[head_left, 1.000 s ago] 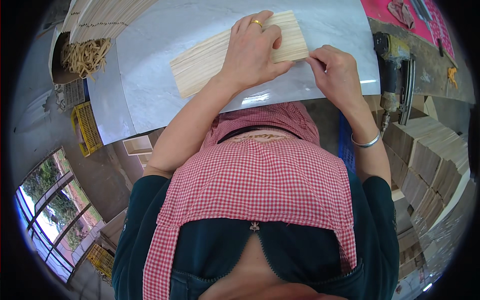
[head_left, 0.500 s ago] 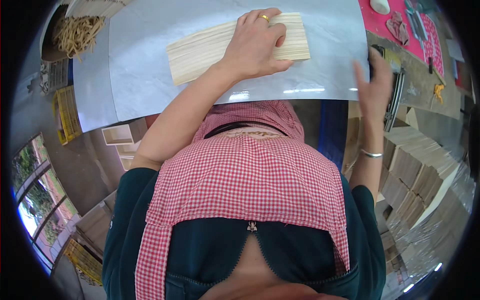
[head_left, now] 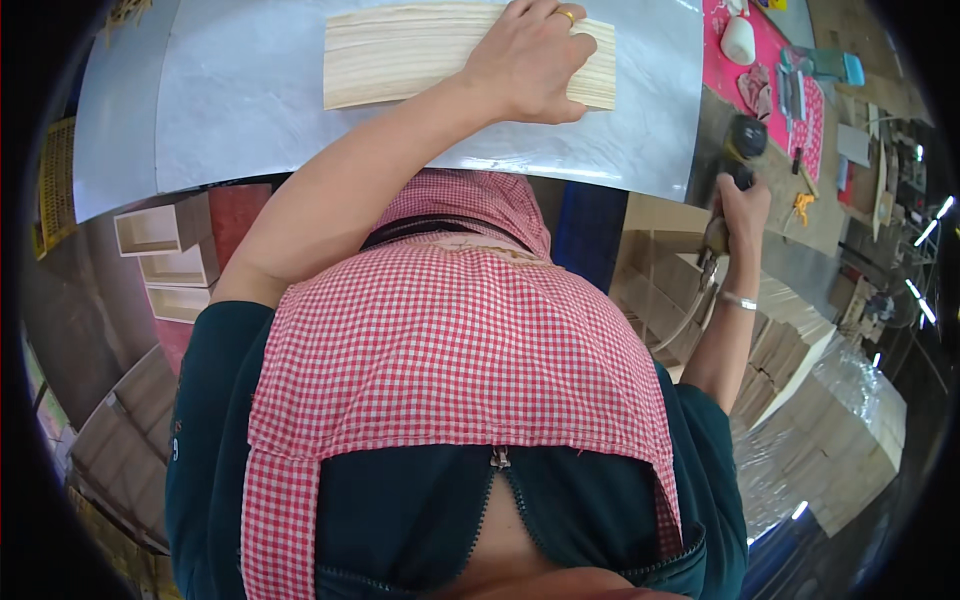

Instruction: Assemble wooden boxes by applying glue to wooden slats and securing them with a pneumatic nailer.

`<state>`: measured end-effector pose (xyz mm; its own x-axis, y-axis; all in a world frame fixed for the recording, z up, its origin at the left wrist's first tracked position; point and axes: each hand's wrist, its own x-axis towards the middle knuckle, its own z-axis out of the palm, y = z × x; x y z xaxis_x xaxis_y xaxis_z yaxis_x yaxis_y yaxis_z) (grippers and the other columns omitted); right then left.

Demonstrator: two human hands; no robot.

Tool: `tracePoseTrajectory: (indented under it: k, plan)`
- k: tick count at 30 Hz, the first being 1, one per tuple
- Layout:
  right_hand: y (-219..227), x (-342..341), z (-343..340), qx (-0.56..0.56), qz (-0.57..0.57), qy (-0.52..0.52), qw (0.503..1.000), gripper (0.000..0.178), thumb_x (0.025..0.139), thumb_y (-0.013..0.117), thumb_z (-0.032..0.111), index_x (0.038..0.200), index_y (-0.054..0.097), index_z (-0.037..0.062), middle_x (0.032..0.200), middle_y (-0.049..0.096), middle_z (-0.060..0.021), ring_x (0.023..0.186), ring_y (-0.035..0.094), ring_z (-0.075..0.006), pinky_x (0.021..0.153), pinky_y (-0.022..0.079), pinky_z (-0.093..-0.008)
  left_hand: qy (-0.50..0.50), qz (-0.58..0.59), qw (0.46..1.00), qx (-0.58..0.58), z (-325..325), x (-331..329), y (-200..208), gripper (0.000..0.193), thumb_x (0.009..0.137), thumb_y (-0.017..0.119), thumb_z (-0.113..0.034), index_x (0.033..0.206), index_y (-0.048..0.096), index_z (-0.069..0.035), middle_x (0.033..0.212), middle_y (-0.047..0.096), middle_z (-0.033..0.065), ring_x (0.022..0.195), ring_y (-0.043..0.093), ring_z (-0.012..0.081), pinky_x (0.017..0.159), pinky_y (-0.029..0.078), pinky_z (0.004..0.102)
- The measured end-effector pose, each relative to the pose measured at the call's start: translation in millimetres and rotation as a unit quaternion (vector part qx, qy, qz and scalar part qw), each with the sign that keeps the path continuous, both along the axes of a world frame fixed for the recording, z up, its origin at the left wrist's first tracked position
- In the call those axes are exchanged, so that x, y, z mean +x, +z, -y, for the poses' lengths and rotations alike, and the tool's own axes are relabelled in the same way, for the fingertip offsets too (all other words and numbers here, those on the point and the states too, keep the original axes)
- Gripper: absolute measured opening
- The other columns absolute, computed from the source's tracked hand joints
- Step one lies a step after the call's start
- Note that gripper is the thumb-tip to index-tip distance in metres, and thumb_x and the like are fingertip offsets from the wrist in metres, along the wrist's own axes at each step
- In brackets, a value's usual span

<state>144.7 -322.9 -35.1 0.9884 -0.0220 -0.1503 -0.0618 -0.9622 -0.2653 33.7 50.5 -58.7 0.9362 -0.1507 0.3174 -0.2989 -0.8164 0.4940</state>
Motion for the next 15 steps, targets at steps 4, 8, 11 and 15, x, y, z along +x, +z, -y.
tracePoseTrajectory:
  k: [4, 8, 11, 15]
  plan:
    - [60, -52, -47, 0.090, -0.038, -0.010, 0.995, 0.045, 0.081, 0.082, 0.023, 0.109, 0.064, -0.0061, 0.075, 0.068, -0.0125, 0.060, 0.064, -0.0231, 0.060, 0.054, -0.0340, 0.005, -0.001, 1.000, 0.022, 1, -1, -1, 0.044, 0.073, 0.072, -0.035, 0.098, 0.069, 0.001, 0.130, 0.057, 0.0281, 0.118, 0.052, 0.0386, 0.107, 0.037, 0.0467]
    - [87, -97, -95, 0.156, -0.001, 0.071, 0.985, 0.032, 0.082, 0.082, 0.013, 0.103, 0.065, -0.0039, 0.068, 0.064, -0.0063, 0.049, 0.056, -0.0143, 0.048, 0.047, -0.0276, 0.014, -0.002, 0.998, 0.063, 2, 4, -4, 0.040, 0.072, 0.072, -0.032, 0.097, 0.070, 0.000, 0.128, 0.058, 0.0278, 0.117, 0.053, 0.0380, 0.105, 0.038, 0.0459]
    - [101, -117, -116, 0.233, -0.070, 0.033, 0.969, 0.025, 0.083, 0.081, 0.007, 0.101, 0.066, -0.0023, 0.069, 0.064, -0.0058, 0.047, 0.053, -0.0118, 0.044, 0.043, -0.0260, 0.024, -0.006, 0.999, 0.039, 6, 4, -6, 0.039, 0.073, 0.072, -0.031, 0.097, 0.070, 0.000, 0.128, 0.059, 0.0275, 0.115, 0.053, 0.0376, 0.103, 0.038, 0.0450]
    - [101, -123, -128, 0.252, -0.076, 0.053, 0.963, 0.022, 0.086, 0.080, 0.008, 0.101, 0.067, -0.0012, 0.069, 0.063, -0.0045, 0.046, 0.050, -0.0097, 0.041, 0.040, -0.0236, 0.034, -0.021, 0.999, 0.027, 4, -1, 9, 0.038, 0.073, 0.072, -0.030, 0.098, 0.070, 0.000, 0.127, 0.059, 0.0274, 0.115, 0.053, 0.0374, 0.103, 0.038, 0.0448]
